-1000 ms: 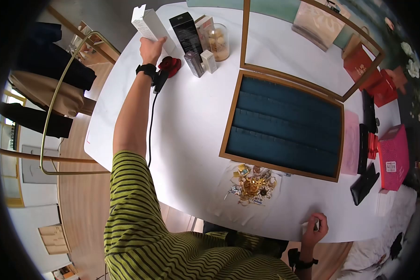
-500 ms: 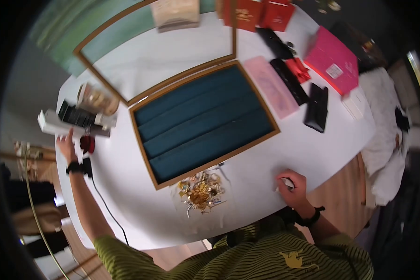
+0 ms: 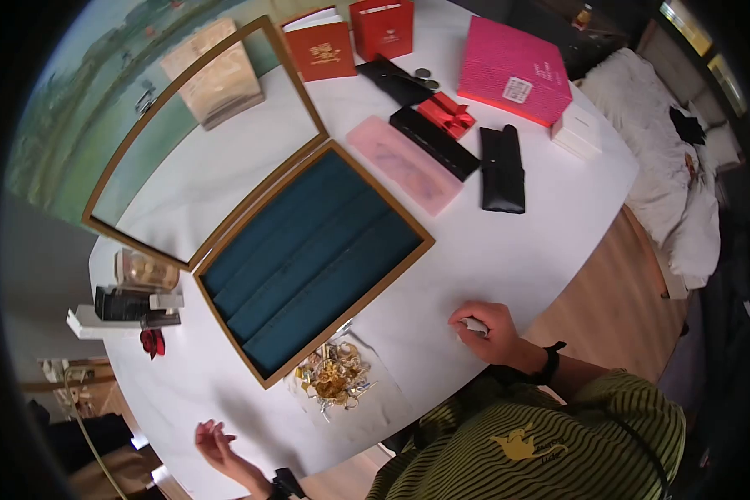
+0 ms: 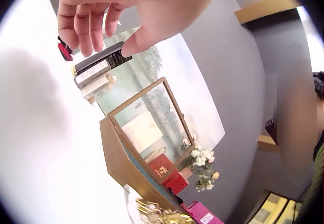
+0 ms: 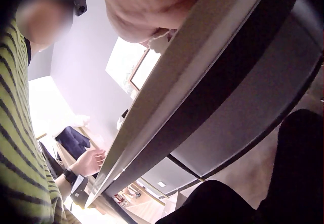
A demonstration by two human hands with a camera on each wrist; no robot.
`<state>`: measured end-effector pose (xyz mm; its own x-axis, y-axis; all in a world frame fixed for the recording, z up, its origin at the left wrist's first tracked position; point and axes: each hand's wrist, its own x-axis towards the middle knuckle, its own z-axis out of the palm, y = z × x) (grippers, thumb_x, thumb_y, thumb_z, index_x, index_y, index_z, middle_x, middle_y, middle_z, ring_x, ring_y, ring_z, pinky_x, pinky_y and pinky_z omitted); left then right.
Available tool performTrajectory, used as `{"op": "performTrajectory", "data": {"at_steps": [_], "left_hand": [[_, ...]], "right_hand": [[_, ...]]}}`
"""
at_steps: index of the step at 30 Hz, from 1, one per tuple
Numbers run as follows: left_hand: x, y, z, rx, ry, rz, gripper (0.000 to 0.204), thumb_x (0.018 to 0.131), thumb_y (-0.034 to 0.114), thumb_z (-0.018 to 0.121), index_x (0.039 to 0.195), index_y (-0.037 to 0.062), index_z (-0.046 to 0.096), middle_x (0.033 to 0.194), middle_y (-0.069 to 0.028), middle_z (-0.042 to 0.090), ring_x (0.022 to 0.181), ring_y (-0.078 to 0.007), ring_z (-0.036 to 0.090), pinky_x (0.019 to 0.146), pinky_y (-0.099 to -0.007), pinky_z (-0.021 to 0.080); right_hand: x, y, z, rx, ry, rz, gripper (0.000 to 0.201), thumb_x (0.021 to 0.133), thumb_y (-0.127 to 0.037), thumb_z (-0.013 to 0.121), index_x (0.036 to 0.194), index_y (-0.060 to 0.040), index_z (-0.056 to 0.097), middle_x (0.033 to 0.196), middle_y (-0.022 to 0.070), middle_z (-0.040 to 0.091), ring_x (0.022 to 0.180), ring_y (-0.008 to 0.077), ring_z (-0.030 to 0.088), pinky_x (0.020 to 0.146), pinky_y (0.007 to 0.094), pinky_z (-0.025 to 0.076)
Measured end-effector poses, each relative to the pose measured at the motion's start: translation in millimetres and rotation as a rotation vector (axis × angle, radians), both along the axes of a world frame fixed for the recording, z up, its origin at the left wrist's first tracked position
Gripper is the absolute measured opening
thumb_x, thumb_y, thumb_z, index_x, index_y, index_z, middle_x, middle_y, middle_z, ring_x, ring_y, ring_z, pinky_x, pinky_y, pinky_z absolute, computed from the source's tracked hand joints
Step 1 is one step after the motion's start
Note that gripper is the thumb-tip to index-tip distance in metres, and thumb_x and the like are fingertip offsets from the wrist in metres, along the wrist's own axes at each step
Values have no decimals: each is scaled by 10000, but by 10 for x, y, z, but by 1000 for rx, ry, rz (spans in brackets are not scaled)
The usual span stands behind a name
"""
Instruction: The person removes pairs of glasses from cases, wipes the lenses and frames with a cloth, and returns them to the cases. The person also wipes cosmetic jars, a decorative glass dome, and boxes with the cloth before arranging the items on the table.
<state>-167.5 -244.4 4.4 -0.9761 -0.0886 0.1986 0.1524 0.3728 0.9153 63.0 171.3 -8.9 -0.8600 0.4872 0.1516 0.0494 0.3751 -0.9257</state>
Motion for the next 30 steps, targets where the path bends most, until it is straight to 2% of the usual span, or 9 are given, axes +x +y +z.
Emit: {"op": "performTrajectory", "data": {"at_steps": [5, 8, 13, 16, 18, 21, 25, 29, 30], "left_hand": [[178, 88, 35, 86, -101, 103, 308, 876, 71, 591, 1167, 53, 492, 1019, -37, 559, 917, -119, 549, 718, -236, 448], [-78, 170, 158, 137, -61, 18, 281, 884, 38, 571, 1154, 52, 494, 1022, -41, 555, 939, -119, 549, 735, -233, 453], [-854, 342, 367, -79, 204, 6, 278, 863, 43, 611, 1122, 15, 514, 1017, -50, 577, 874, -104, 552, 674, -226, 457], [-1397, 419, 519, -182, 333, 93, 411, 803, 145, 695, 1141, -3, 513, 1029, -97, 596, 897, -158, 582, 690, -268, 487], [-1835, 396, 487, -170, 433, 87, 530, 785, 197, 747, 1194, -8, 479, 1116, -128, 554, 985, -174, 569, 709, -266, 501], [-2240, 506, 665, -549, 740, 167, 755, 695, 294, 809, 1253, -42, 428, 1153, -189, 528, 1085, -302, 522, 922, -386, 437], [-2619, 560, 879, -704, 686, 88, 776, 691, 385, 794, 1272, -13, 466, 1202, -206, 512, 1148, -316, 505, 955, -383, 430], [-2939, 524, 859, -617, 315, -21, 698, 698, 336, 785, 1244, 1, 509, 1132, -172, 616, 1015, -269, 618, 905, -344, 473], [-2983, 487, 847, -640, 322, -59, 670, 700, 308, 783, 1235, 6, 518, 1078, -158, 652, 981, -245, 639, 893, -319, 479]], "right_hand": [[19, -55, -90, 42, 30, -55, 59, 790, 28, 587, 846, 20, 604, 770, 110, 619, 664, 177, 585, 640, 270, 476], [33, -54, -192, 81, 21, -70, 37, 807, 9, 581, 835, 23, 599, 778, 114, 621, 690, 179, 578, 666, 284, 470], [14, -34, -198, 73, -26, -84, 55, 818, -17, 580, 858, 17, 595, 800, 103, 613, 727, 163, 557, 688, 278, 448], [28, -45, -207, 38, -32, -75, 67, 821, -23, 568, 872, 10, 596, 807, 88, 602, 734, 151, 539, 685, 272, 435], [31, -54, -216, 24, -20, -103, 67, 821, -16, 555, 868, 8, 597, 799, 76, 597, 729, 140, 529, 678, 265, 431], [27, -71, -177, -6, -51, -114, 74, 820, -17, 551, 871, 9, 598, 798, 67, 596, 726, 128, 525, 671, 254, 427], [66, -39, -255, -22, -38, -132, 75, 820, -20, 556, 874, 9, 600, 800, 55, 597, 721, 113, 521, 662, 244, 425], [51, -39, -238, -9, -1, -105, 76, 826, -15, 552, 877, 9, 603, 803, 51, 599, 718, 105, 517, 657, 242, 426], [41, -54, -209, -15, 3, -96, 77, 829, -11, 549, 878, 10, 604, 803, 52, 600, 719, 104, 517, 657, 242, 427]]}}
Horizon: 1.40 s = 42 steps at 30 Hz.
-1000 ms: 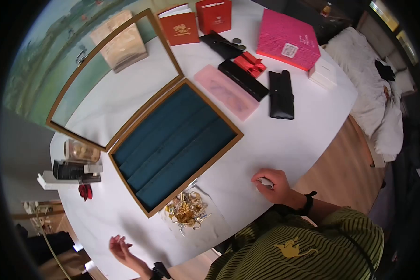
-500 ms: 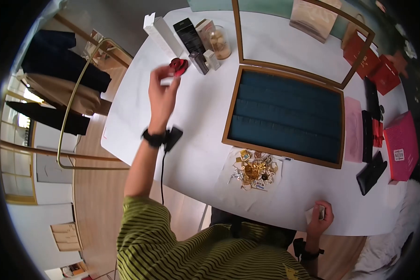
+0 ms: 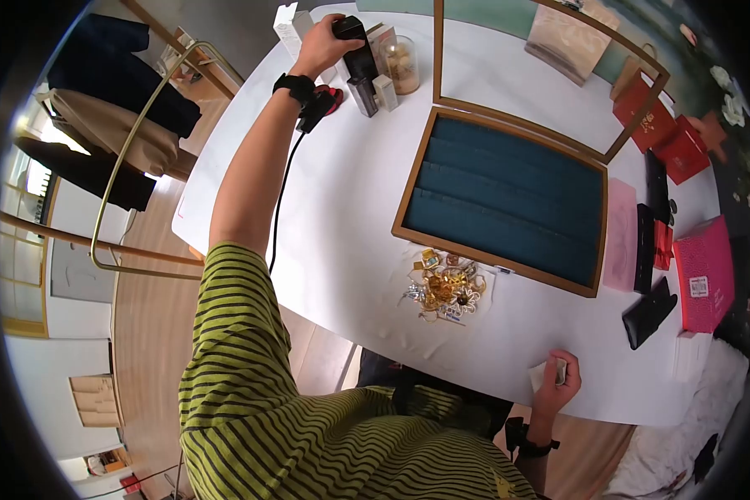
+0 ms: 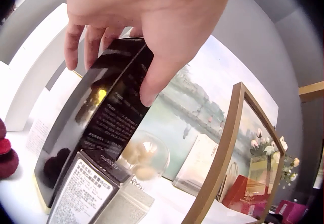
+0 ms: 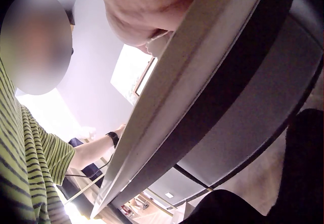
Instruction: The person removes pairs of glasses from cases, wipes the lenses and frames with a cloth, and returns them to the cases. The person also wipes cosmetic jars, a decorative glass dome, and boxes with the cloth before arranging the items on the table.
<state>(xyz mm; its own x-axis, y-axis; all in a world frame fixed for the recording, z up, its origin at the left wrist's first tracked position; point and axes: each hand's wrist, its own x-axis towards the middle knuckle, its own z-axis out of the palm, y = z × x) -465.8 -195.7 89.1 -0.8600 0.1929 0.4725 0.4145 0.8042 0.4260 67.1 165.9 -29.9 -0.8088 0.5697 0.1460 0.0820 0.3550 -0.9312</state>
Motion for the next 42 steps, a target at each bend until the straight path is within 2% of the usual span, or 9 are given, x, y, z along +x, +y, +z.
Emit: {"op": "performTrajectory", "data": {"at_steps": [15, 19, 21, 23, 28, 30, 33, 37, 42], "left_hand": [[639, -166, 877, 195, 317, -98, 640, 700, 282, 817, 1221, 34, 543, 1093, -115, 641, 979, -183, 619, 862, -271, 469], [1940, 176, 1210, 376, 319, -175, 547, 768, 142, 747, 1251, 14, 527, 1170, -101, 603, 1029, -181, 595, 829, -270, 489], [2574, 328, 1293, 109, 440, 9, 584, 773, 99, 722, 1294, -14, 483, 1256, -142, 542, 1069, -221, 575, 913, -313, 481], [2948, 287, 1198, 300, 450, -162, 601, 785, 60, 677, 1321, -53, 430, 1276, -185, 517, 1084, -262, 574, 932, -353, 487], [3521, 281, 502, 516, 301, -331, 810, 757, 499, 630, 1292, -67, 410, 1067, -210, 548, 856, -235, 603, 674, -310, 547], [3833, 888, 253, 763, 105, -98, 1005, 651, 562, 711, 1343, -66, 343, 1127, -176, 529, 981, -258, 532, 876, -363, 450], [4053, 1347, 107, 996, -274, -757, 874, 542, 269, 831, 1261, -39, 442, 1141, -230, 548, 1045, -296, 552, 825, -407, 490], [4216, 1680, 92, 761, -553, -740, 781, 607, -8, 805, 1295, -20, 433, 1149, -184, 574, 1051, -242, 575, 910, -357, 457], [4290, 1963, -68, 733, -523, -684, 787, 499, -20, 785, 1232, 26, 502, 1107, -120, 586, 998, -307, 547, 868, -378, 405]], "right_hand": [[-14, 17, 30, 89, 0, 12, 51, 826, 6, 579, 868, 18, 605, 797, 84, 625, 717, 132, 549, 667, 254, 435], [-16, 23, 16, 42, 22, -63, 50, 821, 20, 586, 867, 19, 605, 799, 80, 628, 713, 122, 551, 667, 241, 437], [-5, 28, 48, 15, 6, 11, 53, 821, 22, 590, 871, 18, 608, 802, 67, 629, 704, 107, 547, 664, 229, 437], [5, 26, 51, -7, -6, 2, 55, 825, 23, 585, 874, 17, 609, 802, 61, 629, 702, 98, 543, 660, 226, 435], [-11, 22, 64, -32, -8, 20, 64, 834, 23, 575, 888, 13, 609, 804, 43, 629, 690, 79, 528, 641, 217, 423], [-18, 1, 72, -126, 6, -33, 69, 840, 29, 568, 891, 5, 608, 793, 26, 614, 680, 75, 518, 624, 216, 414], [-69, -69, 336, -248, 48, -56, 106, 832, -20, 602, 932, 12, 589, 752, 18, 566, 661, 74, 493, 599, 217, 392], [-47, -56, 812, -374, 362, 153, 508, 715, -236, 793, 1066, 42, 553, 730, 9, 506, 653, 72, 456, 578, 216, 347], [-262, -92, 1299, -200, 398, 376, 831, 552, -329, 903, 1191, 47, 527, 787, 21, 524, 667, 78, 462, 582, 230, 354]]}}
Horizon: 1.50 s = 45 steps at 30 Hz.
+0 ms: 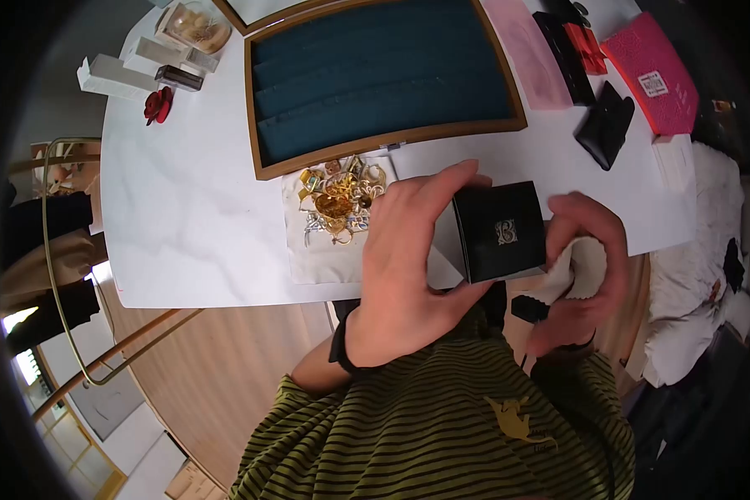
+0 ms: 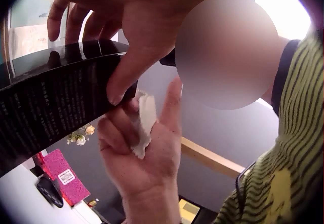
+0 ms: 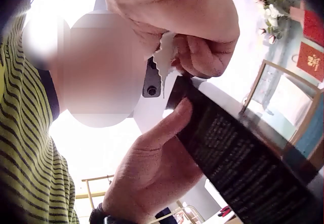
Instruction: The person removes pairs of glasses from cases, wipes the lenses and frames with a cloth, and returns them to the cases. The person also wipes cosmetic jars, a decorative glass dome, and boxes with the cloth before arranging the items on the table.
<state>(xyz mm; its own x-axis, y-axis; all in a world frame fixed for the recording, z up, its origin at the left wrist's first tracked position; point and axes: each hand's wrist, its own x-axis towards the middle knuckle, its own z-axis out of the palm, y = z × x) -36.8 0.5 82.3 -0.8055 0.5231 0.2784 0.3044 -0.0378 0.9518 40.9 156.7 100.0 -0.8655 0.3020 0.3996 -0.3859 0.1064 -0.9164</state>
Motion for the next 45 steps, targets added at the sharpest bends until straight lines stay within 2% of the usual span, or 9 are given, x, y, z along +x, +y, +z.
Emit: {"op": "performTrajectory", "data": {"at_steps": [3, 5, 14, 22, 28, 33, 36, 43, 45], "left_hand": [[32, 19, -39, -53, 45, 8, 811, 488, -16, 784, 1238, 46, 482, 1110, -96, 589, 987, -300, 543, 864, -381, 384], [59, 12, -89, -77, 107, -23, 825, 486, -14, 781, 1248, 48, 471, 1111, -98, 588, 990, -300, 542, 858, -374, 387], [6, 43, -134, -45, 38, -146, 675, 563, 30, 797, 1178, 55, 522, 1085, -125, 580, 1013, -332, 548, 865, -398, 447], [-146, 22, 11, -106, 17, -278, 705, 585, 41, 793, 1235, 49, 519, 1161, -128, 584, 1084, -295, 575, 925, -353, 449], [-176, 33, 82, -174, 16, -268, 728, 621, 91, 800, 1273, 37, 482, 1148, -164, 565, 1066, -349, 549, 903, -385, 457], [-242, 49, 81, -194, 15, -261, 728, 624, 79, 789, 1276, 27, 470, 1177, -160, 553, 1087, -354, 528, 907, -400, 455], [-231, 42, 64, -182, -22, -265, 703, 626, 70, 780, 1260, 22, 479, 1187, -157, 552, 1085, -360, 526, 912, -404, 453], [-247, 55, 9, -174, 41, -256, 675, 629, 80, 778, 1234, -1, 491, 1172, -149, 569, 1065, -349, 547, 895, -398, 467], [-228, 45, 0, -169, 37, -266, 669, 632, 86, 780, 1229, -6, 493, 1165, -147, 574, 1057, -345, 554, 886, -396, 472]], "right_hand": [[-92, 24, 125, 162, -126, 20, 790, 543, -256, 898, 1194, 21, 545, 821, 44, 551, 677, 109, 500, 600, 251, 397], [-135, 71, 167, 511, -164, -19, 710, 552, -202, 874, 1167, -9, 576, 840, 65, 572, 696, 149, 532, 629, 271, 434], [-41, 170, 448, 596, -394, 79, 480, 633, 0, 704, 1105, -11, 617, 778, 89, 564, 670, 188, 537, 631, 278, 440], [-114, 216, 805, 878, -507, 155, 484, 625, -61, 751, 1085, -12, 606, 790, 99, 521, 633, 250, 525, 593, 328, 446], [-337, 169, 1042, 1172, -533, 266, 509, 623, -139, 761, 1079, -11, 576, 978, 71, 526, 644, 251, 579, 583, 350, 490], [-437, 122, 1080, 1365, -473, 369, 557, 637, -173, 742, 1111, 44, 546, 944, 98, 534, 646, 250, 613, 570, 337, 500], [-487, 65, 1120, 1480, -475, 456, 524, 663, -132, 702, 1095, 111, 532, 858, 122, 527, 591, 194, 611, 459, 302, 474], [-465, 8, 1032, 1606, -382, 416, 420, 726, -60, 599, 1094, 127, 521, 822, 133, 538, 534, 167, 586, 403, 279, 438], [-452, 5, 1033, 1622, -370, 424, 448, 717, -92, 620, 1123, 77, 532, 837, 142, 545, 536, 168, 587, 401, 282, 434]]}}
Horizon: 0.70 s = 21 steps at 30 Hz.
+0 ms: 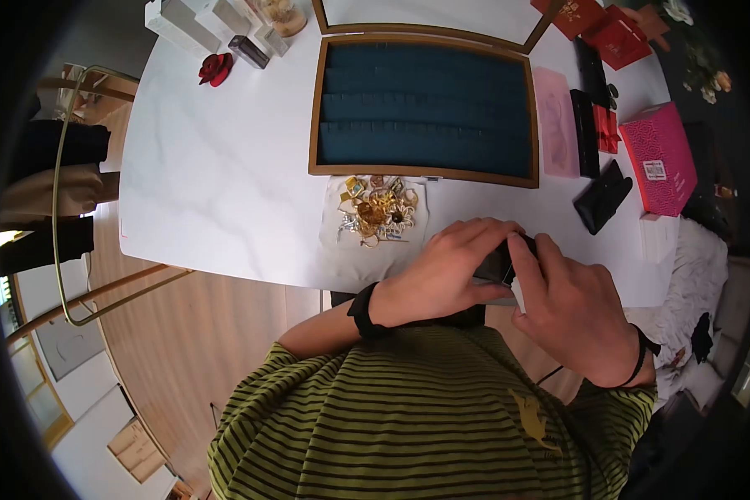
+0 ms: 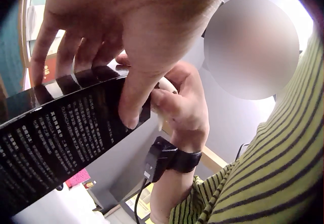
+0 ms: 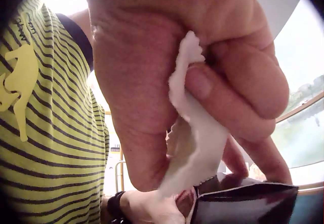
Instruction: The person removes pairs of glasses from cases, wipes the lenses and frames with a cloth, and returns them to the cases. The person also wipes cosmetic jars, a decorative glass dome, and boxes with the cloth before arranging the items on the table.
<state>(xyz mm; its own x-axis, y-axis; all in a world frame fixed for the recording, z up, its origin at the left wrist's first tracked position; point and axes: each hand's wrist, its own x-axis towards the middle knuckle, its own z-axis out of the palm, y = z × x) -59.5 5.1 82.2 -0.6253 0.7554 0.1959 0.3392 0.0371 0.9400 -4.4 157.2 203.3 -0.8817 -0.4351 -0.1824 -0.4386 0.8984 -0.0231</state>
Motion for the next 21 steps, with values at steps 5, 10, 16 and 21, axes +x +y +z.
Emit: {"op": "performTrajectory", "data": {"at_steps": [5, 10, 16, 21], "left_hand": [[-9, -23, 12, 15, 12, -14, 673, 648, 164, 804, 1227, 7, 500, 1152, -141, 579, 1037, -334, 566, 882, -402, 471], [23, -66, 19, 52, 49, -16, 712, 652, 221, 810, 1256, 18, 493, 1115, -146, 584, 994, -334, 576, 877, -403, 457], [65, -266, 137, 1, 36, -141, 718, 717, 343, 753, 1299, 25, 477, 1028, -132, 586, 935, -313, 570, 805, -394, 445], [181, -453, 14, -178, 165, -130, 710, 769, 404, 692, 1327, 32, 458, 1036, -143, 574, 950, -312, 564, 825, -398, 442]], "right_hand": [[-7, 90, 22, -134, -40, -48, 498, 685, -125, 680, 1165, -65, 562, 869, 123, 556, 561, 185, 597, 434, 308, 450], [30, 263, -72, -403, -78, -106, 511, 664, -109, 736, 1155, -99, 595, 945, 104, 591, 627, 227, 620, 518, 309, 484], [162, 306, -200, -771, -355, -206, 539, 662, -52, 745, 1176, -27, 586, 1010, 138, 627, 831, 298, 654, 730, 322, 514], [309, 274, -706, -961, -465, -262, 513, 676, -17, 693, 1178, -16, 588, 1048, 165, 639, 928, 288, 649, 828, 316, 488]]}}
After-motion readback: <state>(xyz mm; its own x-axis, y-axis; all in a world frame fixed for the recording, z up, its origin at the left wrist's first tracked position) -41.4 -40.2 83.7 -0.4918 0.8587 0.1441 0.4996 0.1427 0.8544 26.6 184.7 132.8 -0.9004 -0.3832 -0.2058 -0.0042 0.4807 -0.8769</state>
